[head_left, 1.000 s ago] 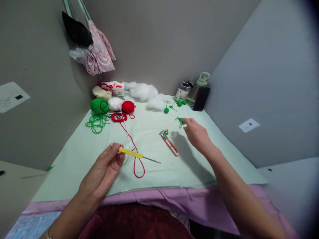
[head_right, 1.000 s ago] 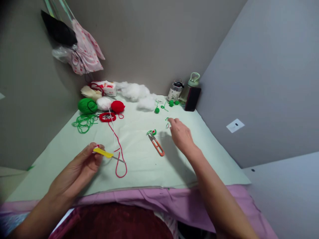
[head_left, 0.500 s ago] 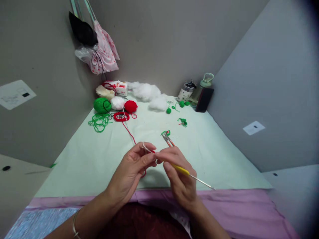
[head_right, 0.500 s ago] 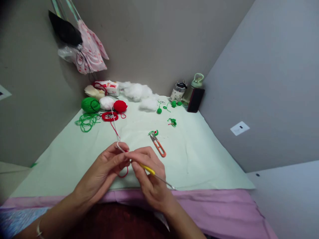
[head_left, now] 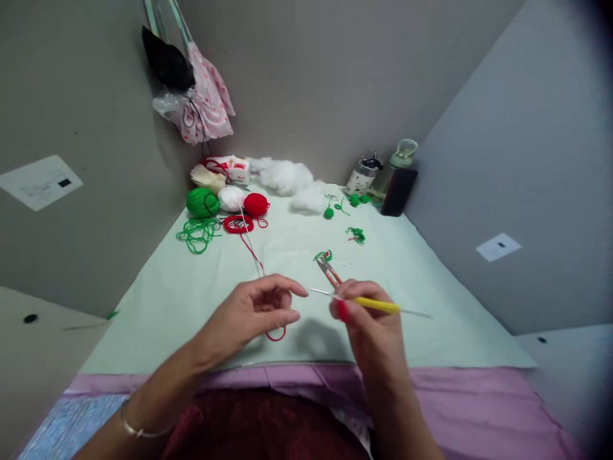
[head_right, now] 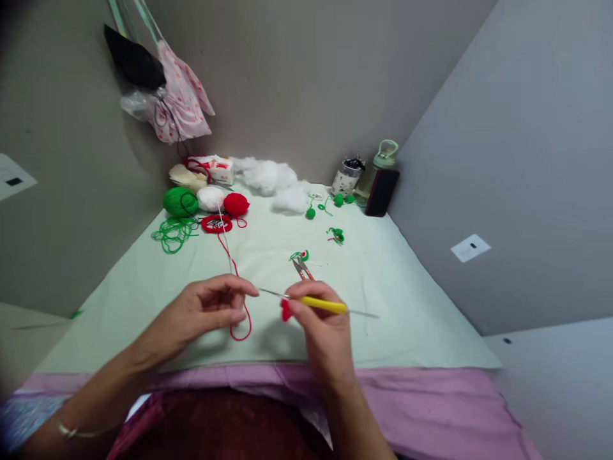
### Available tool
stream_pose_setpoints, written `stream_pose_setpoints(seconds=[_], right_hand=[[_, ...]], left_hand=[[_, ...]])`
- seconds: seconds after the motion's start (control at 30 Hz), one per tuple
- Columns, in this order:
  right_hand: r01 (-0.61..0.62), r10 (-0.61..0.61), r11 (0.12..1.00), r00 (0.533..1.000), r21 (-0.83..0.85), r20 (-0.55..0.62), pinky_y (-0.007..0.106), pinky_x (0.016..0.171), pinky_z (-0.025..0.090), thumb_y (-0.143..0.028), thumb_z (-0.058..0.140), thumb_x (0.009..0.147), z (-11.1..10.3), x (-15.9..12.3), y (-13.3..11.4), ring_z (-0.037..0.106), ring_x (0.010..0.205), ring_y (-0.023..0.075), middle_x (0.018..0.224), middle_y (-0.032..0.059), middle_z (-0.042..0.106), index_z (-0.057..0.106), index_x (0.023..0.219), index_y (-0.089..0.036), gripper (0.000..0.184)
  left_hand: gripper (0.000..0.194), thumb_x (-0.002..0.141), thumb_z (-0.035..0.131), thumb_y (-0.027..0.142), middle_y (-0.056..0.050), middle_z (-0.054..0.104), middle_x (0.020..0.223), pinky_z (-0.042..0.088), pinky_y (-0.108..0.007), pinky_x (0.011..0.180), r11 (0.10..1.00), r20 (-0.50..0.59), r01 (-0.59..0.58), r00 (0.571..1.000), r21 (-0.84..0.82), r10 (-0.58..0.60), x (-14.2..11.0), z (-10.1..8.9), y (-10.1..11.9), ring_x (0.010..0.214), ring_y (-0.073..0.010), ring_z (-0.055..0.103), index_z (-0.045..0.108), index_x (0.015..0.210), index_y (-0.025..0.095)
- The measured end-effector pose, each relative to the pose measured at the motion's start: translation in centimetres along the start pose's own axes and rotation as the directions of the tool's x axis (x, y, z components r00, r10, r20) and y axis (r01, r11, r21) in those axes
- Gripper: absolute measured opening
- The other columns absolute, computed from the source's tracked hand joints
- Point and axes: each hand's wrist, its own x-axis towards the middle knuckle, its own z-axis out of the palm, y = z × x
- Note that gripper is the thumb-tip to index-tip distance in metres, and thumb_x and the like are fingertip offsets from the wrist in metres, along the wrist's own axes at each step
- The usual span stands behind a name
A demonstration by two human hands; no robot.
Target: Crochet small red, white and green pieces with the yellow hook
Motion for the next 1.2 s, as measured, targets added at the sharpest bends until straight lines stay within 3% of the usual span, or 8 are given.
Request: stream_pose_setpoints(seconds=[0.17,0.3,0.37,0.6,0.77,0.9,1.03,1.2], right_hand=[[-0.006,0.025,0.920,0.999,0.391,-0.045,0.017,0.043,0.033,-0.024,0.100,0.068,-3.9,1.1,-2.9,0.037,0.052,0.0090,0.061,-0.0072,0.046,0.067,0.073,-0.026,0.034],[0.155,-0.078,0.862,0.981,0.482,-0.176,0.016,0.036,0.032,-0.011,0.102,0.062,-6.1,1.5,-4.2,0.028,0.048,0.0081,0.062,-0.0093,0.039,0.070,0.080,-0.029,0.041],[0.174,-0.095,0.880,0.976,0.443,-0.196,0.018,0.033,0.029,-0.012,0.102,0.062,-6.3,1.6,-4.3,0.023,0.047,0.0085,0.062,-0.0092,0.038,0.071,0.081,-0.029,0.040],[0.143,-0.116,0.948,0.987,0.284,-0.112,0.022,0.034,0.019,-0.032,0.099,0.072,-5.5,1.6,-3.7,0.015,0.050,0.0117,0.062,-0.0083,0.032,0.068,0.078,-0.029,0.032],[0.092,-0.092,0.996,0.996,0.002,0.011,0.022,0.037,0.027,-0.025,0.088,0.082,-3.0,0.1,-3.6,0.038,0.046,0.0084,0.070,-0.0035,0.059,0.075,0.081,-0.029,0.014],[0.146,-0.132,0.982,0.984,-0.119,0.117,0.023,0.043,0.042,-0.017,0.077,0.092,0.2,-2.2,-3.0,0.057,0.055,0.0117,0.077,0.0005,0.069,0.078,0.090,-0.028,0.011],[0.214,-0.187,0.967,0.965,-0.141,0.185,0.029,0.058,0.056,-0.013,0.075,0.092,1.7,-3.2,-2.3,0.066,0.066,0.0162,0.079,0.0012,0.071,0.079,0.094,-0.030,0.017],[0.238,-0.235,0.964,0.971,-0.117,0.043,0.023,0.045,0.044,-0.008,0.071,0.094,1.6,-2.2,-1.5,0.062,0.062,0.0130,0.080,0.0000,0.068,0.076,0.095,-0.028,0.021]], left_hand=[[0.029,0.078,0.092,0.019,0.007,0.053,0.069,0.040,-0.018,0.058,0.953,-0.231,-0.129,0.953,0.275,0.195,0.0,-6.4,3.0,0.062,-0.0083,0.047,0.082,0.104,0.022],[0.028,0.085,0.076,-0.007,0.008,0.062,0.075,0.046,-0.010,0.070,0.912,-0.599,-0.298,0.687,0.282,0.410,-0.6,-9.7,5.5,0.072,-0.0045,0.055,0.082,0.097,0.018],[0.038,0.076,0.079,-0.016,0.008,0.069,0.086,0.051,-0.008,0.073,0.922,-0.659,-0.303,0.647,0.241,0.385,-0.9,-10.2,6.0,0.085,-0.0077,0.063,0.082,0.092,0.019],[0.035,0.079,0.091,0.012,0.003,0.071,0.126,0.052,-0.019,0.106,0.884,-0.447,-0.145,0.819,0.445,0.360,-1.6,-5.6,2.8,0.140,-0.0229,0.051,0.085,0.108,0.029],[0.046,0.088,0.086,0.035,-0.009,0.055,0.160,0.064,-0.040,0.095,0.984,-0.011,-0.145,0.989,-0.103,0.145,-2.8,1.8,1.5,0.136,-0.0344,0.061,0.077,0.133,0.035],[0.076,0.079,0.086,0.060,-0.009,0.046,0.170,0.047,-0.050,0.119,0.925,0.155,-0.081,0.977,-0.371,0.148,-2.1,5.6,2.1,0.160,-0.0384,0.034,0.065,0.149,0.036],[0.058,0.087,0.064,0.080,-0.005,0.068,0.150,0.050,-0.052,0.115,0.785,-0.141,-0.250,0.968,-0.567,0.206,-0.1,6.4,3.4,0.150,-0.0369,0.050,0.082,0.117,0.034],[0.067,0.093,0.057,0.078,-0.006,0.082,0.121,0.025,-0.050,0.129,0.866,-0.313,-0.496,0.835,-0.069,0.453,0.8,5.1,2.4,0.155,-0.0359,0.040,0.074,0.050,0.029]])
